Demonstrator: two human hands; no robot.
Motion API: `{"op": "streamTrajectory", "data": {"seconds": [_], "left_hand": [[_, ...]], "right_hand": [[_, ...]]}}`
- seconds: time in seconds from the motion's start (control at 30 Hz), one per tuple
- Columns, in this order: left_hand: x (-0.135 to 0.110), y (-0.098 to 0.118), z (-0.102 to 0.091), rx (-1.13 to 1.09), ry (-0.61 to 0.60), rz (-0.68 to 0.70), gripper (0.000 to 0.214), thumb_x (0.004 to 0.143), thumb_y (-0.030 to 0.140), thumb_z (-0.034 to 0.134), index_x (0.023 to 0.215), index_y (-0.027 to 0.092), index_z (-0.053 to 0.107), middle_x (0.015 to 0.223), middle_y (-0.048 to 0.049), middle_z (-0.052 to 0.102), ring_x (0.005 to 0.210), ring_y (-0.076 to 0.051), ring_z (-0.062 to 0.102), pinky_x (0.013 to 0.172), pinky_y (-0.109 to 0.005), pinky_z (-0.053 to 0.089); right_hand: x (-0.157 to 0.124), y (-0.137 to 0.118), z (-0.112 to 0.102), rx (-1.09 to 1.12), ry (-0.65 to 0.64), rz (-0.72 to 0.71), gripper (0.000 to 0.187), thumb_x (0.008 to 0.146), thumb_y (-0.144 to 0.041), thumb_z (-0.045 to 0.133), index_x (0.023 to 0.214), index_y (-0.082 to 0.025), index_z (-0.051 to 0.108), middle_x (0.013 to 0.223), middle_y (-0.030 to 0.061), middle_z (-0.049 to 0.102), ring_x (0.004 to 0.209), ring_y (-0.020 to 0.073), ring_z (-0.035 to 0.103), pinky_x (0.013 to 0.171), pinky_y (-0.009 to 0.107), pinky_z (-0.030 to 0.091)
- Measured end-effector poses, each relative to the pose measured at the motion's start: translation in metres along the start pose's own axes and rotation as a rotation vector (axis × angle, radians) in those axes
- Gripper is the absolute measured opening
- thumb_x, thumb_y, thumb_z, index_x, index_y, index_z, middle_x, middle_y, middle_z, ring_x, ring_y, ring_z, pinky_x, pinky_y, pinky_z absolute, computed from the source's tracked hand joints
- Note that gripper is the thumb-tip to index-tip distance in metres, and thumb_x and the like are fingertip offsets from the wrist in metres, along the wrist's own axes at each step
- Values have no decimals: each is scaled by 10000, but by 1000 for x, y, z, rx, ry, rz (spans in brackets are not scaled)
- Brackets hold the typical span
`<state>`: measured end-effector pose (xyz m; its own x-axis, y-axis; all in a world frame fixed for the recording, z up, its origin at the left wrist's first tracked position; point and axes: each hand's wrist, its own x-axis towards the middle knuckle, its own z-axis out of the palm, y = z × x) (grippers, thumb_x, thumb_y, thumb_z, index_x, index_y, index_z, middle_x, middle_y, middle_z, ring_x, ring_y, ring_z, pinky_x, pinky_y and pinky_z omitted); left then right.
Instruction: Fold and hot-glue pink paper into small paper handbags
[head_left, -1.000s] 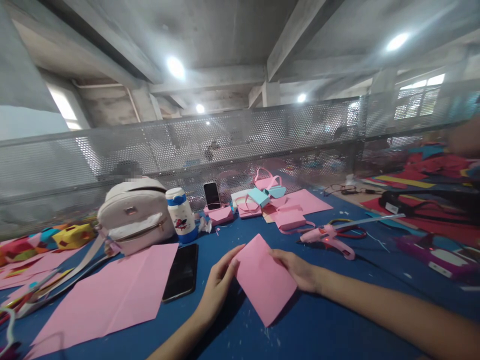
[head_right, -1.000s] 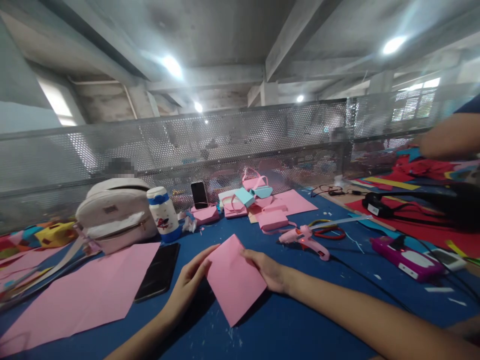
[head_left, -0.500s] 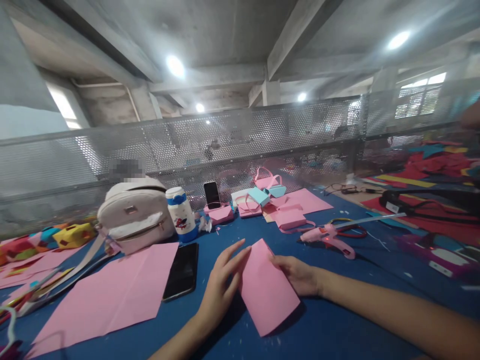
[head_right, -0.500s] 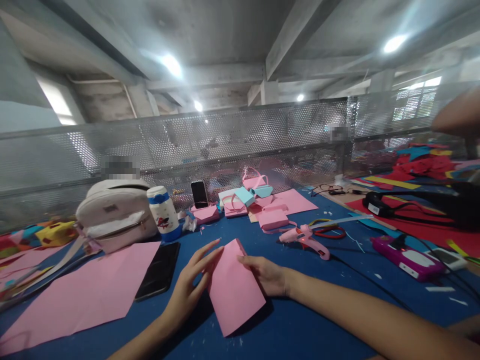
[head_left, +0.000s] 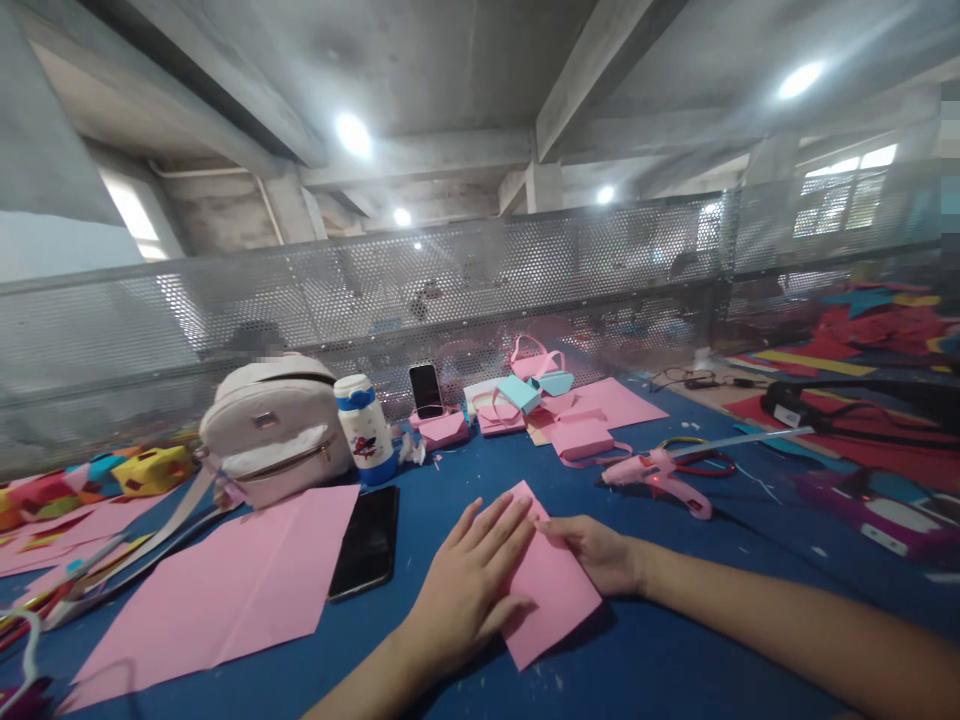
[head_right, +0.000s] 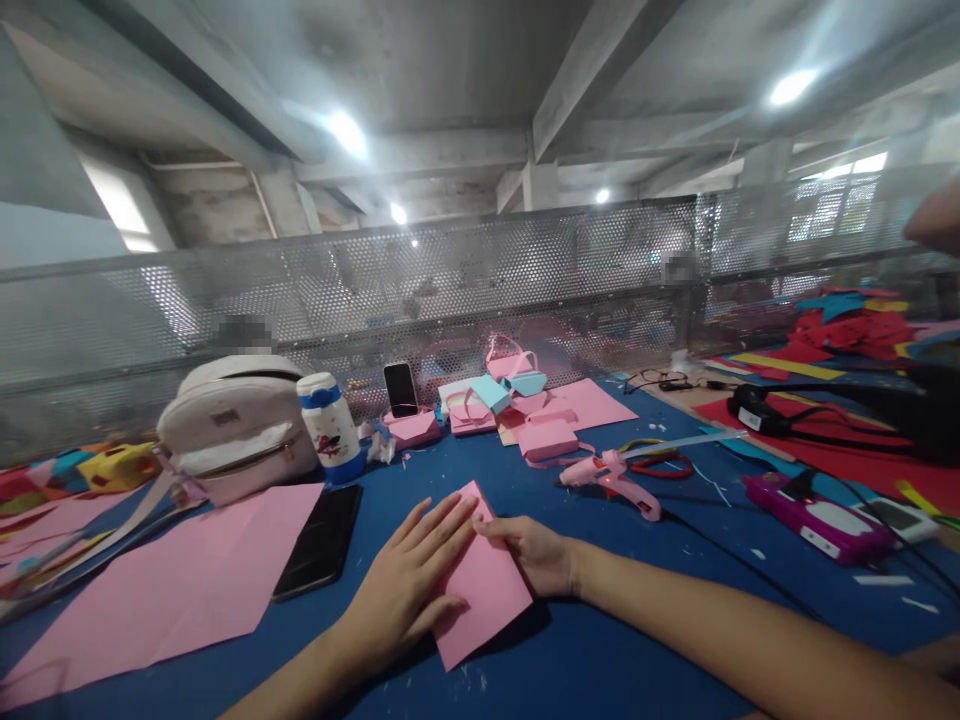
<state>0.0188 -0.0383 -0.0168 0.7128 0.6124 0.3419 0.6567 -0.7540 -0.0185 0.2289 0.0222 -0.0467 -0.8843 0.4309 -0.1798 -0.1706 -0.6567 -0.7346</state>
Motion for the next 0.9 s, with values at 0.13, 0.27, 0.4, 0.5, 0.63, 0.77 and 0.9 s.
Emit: {"op": "streamTrajectory", "data": {"seconds": [0.13, 0.27, 0.4, 0.5, 0.63, 0.77, 0.9], "left_hand": [[-1, -4, -4, -45, -39, 37, 881, 888, 651, 515, 1572, 267, 115, 1622, -88, 206, 1476, -355, 236, 1201, -526, 123], [-4, -10, -9, -89, -98, 62, 976, 812, 715, 564, 1570, 298, 113, 1633, -86, 157, 1479, -384, 202, 1195, -552, 116], [-7, -15, -5, -167, -40, 18, 815, 884, 606, 565, 1557, 318, 207, 1628, -79, 200, 1471, -363, 249, 1181, -529, 221], [-10, -16, 1, -372, 116, -95, 507, 1002, 382, 425, 1504, 327, 371, 1582, -51, 349, 1429, -283, 370, 1148, -431, 332], [-11, -18, 7, -758, 390, -401, 412, 943, 401, 508, 1291, 236, 653, 1365, -77, 625, 1272, -302, 553, 1096, -400, 394], [-8, -23, 9, -921, 649, -768, 425, 789, 549, 646, 876, 156, 783, 894, -72, 774, 914, -321, 668, 825, -364, 520], [-4, -27, 10, -994, 669, -872, 555, 709, 670, 673, 699, 118, 729, 653, -44, 697, 667, -238, 619, 607, -282, 460]], "right_hand": [[0, -2, 2, 1, 11, -16, 397, 845, -356, 626, 1092, -47, 662, 935, 132, 762, 897, 228, 712, 960, 350, 423], [-1, -10, 8, 49, -7, -15, 476, 941, -456, 515, 1151, -44, 630, 950, 128, 754, 934, 230, 709, 966, 353, 428], [-1, -17, 12, 26, -13, -86, 580, 953, -590, 454, 1159, -73, 620, 977, 119, 737, 953, 248, 702, 961, 370, 443], [-2, -18, 14, -30, -38, -142, 665, 907, -699, 447, 1125, -100, 636, 1004, 125, 725, 993, 265, 685, 955, 388, 454], [-5, -20, 15, -146, -129, -213, 660, 894, -699, 455, 1131, -117, 655, 1075, 145, 715, 1046, 274, 663, 962, 411, 446], [-9, -25, 14, -473, 67, -514, 512, 883, -583, 562, 1150, -161, 678, 1059, 122, 725, 943, 249, 676, 882, 387, 460], [-10, -24, 12, -1090, 332, -854, 274, 922, -403, 586, 1060, -219, 735, 1009, 89, 701, 944, 244, 608, 912, 407, 429]]}}
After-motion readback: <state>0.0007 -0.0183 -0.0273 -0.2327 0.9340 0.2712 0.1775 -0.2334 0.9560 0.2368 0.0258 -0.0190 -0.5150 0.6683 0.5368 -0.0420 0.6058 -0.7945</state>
